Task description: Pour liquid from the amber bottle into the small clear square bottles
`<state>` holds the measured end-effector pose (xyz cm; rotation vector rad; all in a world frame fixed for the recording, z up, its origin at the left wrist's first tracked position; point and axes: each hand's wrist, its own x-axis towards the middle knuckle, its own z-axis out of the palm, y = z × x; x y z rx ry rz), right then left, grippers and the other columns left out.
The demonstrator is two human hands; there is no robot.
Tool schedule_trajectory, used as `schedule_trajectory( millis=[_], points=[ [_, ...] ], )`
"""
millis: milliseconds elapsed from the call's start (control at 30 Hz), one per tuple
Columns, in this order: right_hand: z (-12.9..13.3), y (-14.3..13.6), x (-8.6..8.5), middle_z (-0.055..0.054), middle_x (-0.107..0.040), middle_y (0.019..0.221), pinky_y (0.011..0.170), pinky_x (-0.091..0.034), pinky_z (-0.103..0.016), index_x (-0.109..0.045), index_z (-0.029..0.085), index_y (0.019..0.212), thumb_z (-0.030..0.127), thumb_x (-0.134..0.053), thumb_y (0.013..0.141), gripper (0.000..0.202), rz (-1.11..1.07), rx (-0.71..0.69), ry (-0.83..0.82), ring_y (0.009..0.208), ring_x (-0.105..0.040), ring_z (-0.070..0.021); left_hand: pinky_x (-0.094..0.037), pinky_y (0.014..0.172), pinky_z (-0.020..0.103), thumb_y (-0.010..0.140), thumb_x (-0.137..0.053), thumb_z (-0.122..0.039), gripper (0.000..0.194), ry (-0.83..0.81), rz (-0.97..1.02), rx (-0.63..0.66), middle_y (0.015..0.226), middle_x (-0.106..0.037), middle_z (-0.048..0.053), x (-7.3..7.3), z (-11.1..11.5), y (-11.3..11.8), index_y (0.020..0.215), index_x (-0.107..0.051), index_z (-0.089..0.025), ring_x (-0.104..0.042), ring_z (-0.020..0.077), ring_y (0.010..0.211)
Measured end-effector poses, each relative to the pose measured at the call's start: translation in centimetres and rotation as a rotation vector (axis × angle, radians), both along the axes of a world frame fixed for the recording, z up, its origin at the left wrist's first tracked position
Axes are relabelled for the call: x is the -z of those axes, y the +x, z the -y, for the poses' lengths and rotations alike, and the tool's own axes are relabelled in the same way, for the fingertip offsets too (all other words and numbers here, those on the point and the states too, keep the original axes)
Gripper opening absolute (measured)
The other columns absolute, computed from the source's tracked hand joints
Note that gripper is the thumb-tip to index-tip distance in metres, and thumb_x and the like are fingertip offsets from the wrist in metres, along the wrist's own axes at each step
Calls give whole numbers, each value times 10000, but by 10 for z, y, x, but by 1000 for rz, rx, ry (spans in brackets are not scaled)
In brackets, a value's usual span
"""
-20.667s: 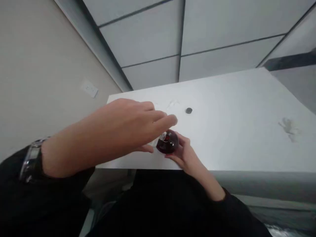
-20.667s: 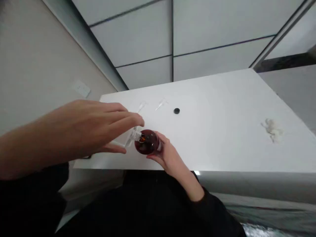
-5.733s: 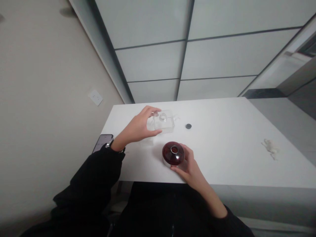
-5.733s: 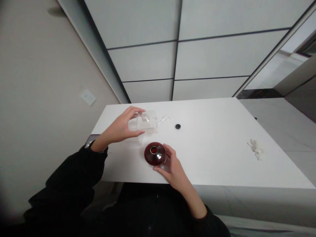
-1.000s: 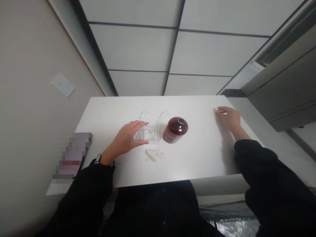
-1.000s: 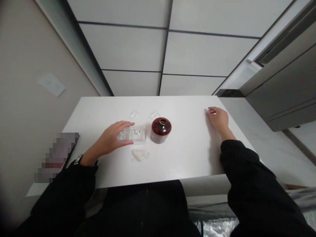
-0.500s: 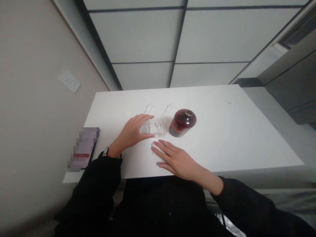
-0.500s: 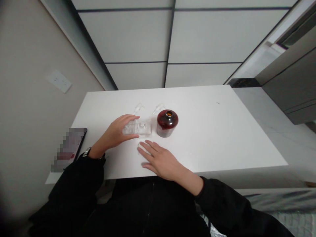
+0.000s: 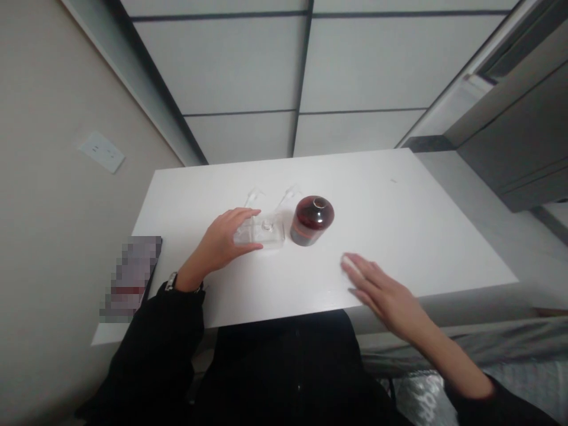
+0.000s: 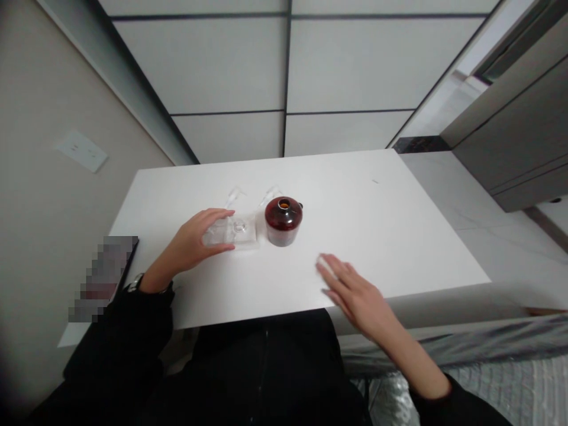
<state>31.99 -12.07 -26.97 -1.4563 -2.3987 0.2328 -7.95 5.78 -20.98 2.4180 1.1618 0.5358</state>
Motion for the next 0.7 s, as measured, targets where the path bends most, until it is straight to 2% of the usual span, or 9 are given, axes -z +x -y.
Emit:
schedule_trajectory(
  millis=[100, 167, 300, 367, 467, 533, 567, 633, 700],
  points=[
    [7, 85, 11, -146, -448, 1728, 1271, -419, -647, -380, 300, 1705, 418, -468, 1113, 610, 51, 340, -25, 1589, -442, -366, -495, 1194, 543, 901, -824, -533, 683, -5, -2, -15, 1480, -693, 137, 1, 0, -1, 1457, -614, -198, -646, 345, 1370],
    [-2, 124, 17, -202, -459, 1711, 1293, -342, -685, -474, 236, 1651, 527, -452, 1093, 629, -23, 510, -63, 1623, -367, -404, -491, 1199, 543, 902, -823, -535, 680, -2, -8, -21, 1484, -693, 135, 2, -1, -2, 1457, -608, -205, -647, 341, 1372],
    [-47, 151, 25, -256, -525, 1648, 1277, -381, -626, -638, 210, 1495, 634, -428, 1067, 639, -144, 623, -27, 1607, -400, -413, -508, 1183, 560, 916, -806, -532, 732, 21, -26, -31, 1471, -703, 136, 4, -1, -5, 1521, -537, -221, -662, 346, 1362],
    [-71, 141, 20, -255, -528, 1644, 1262, -385, -654, -689, 211, 1412, 714, -458, 1026, 675, -223, 649, 43, 1617, -382, -431, -531, 1163, 568, 911, -807, -534, 829, 41, -33, -37, 1488, -692, 150, 4, -1, -6, 1591, -449, -225, -673, 354, 1360],
    [-97, 101, 4, -244, -482, 1682, 1275, -354, -682, -700, 206, 1374, 749, -454, 1012, 698, -357, 655, 197, 1646, -330, -423, -466, 1222, 649, 814, -876, -601, 1029, 74, -54, -41, 1605, -594, 195, 3, -1, -10, 1636, -380, -232, -604, 414, 1457],
    [-105, 63, -9, -208, -571, 1619, 1247, -429, -646, -688, 220, 1388, 692, -424, 1052, 636, -454, 624, 280, 1577, -475, -377, -356, 1283, 713, 742, -911, -646, 1139, 60, -56, -75, 1674, -510, 224, 3, 1, -16, 1647, -365, -222, -509, 458, 1539],
    [-106, 43, -15, -191, -669, 1508, 1180, -516, -603, -698, 229, 1364, 654, -433, 1068, 582, -504, 608, 305, 1456, -614, -349, -317, 1304, 716, 732, -914, -649, 1161, 37, -38, -105, 1702, -470, 231, 3, 2, -19, 1653, -356, -216, -466, 462, 1570],
    [-108, 7, -25, -125, -812, 1137, 902, -655, -460, -730, 236, 1274, 576, -461, 1094, 470, -607, 574, 304, 999, -806, -262, -319, 1321, 674, 771, -886, -621, 1107, -19, 17, -173, 1726, -431, 231, 4, 6, -28, 1648, -355, -204, -439, 434, 1594],
    [-111, -20, -31, -36, -758, 779, 660, -614, -346, -757, 227, 1087, 550, -509, 1091, 407, -699, 532, 272, 642, -727, -189, -388, 1299, 623, 841, -827, -573, 936, -61, 55, -228, 1675, -506, 208, 5, 12, -36, 1599, -420, -204, -511, 392, 1550]
  ],
)
